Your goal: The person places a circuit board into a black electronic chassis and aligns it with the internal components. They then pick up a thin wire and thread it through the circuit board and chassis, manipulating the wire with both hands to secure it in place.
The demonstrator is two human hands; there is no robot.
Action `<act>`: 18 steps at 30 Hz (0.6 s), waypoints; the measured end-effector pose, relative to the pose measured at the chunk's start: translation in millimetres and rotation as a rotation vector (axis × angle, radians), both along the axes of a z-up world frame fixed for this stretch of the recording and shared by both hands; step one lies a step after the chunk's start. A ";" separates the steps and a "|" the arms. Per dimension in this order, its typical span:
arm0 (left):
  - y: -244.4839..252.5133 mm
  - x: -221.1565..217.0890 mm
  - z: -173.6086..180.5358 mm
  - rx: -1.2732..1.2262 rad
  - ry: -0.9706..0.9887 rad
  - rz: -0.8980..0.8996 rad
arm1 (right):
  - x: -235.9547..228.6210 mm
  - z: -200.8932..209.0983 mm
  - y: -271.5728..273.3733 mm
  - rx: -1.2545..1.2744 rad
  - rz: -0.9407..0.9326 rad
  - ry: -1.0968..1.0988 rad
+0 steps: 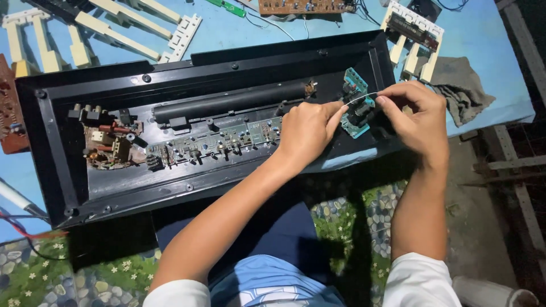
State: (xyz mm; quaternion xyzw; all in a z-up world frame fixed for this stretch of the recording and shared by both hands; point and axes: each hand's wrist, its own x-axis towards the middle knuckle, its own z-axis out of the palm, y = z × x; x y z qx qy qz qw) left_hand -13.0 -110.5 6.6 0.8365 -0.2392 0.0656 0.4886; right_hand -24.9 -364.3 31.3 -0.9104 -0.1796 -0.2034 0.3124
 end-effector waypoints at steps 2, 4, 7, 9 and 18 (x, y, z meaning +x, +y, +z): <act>5.8 -2.5 1.8 -0.015 -0.002 -0.005 | -5.0 3.3 8.6 0.016 0.012 -0.019; 10.3 -3.7 3.3 -0.029 -0.004 -0.007 | -8.6 4.8 14.3 0.032 0.027 -0.039; 24.4 -7.2 5.5 -0.070 0.033 0.003 | -7.2 3.5 23.7 0.057 0.032 -0.013; 37.8 -11.1 13.3 -0.076 0.021 -0.011 | -6.4 7.7 29.5 0.003 0.077 -0.055; 101.7 -12.0 48.8 -0.060 0.032 0.067 | 8.6 14.9 101.1 0.146 0.227 0.018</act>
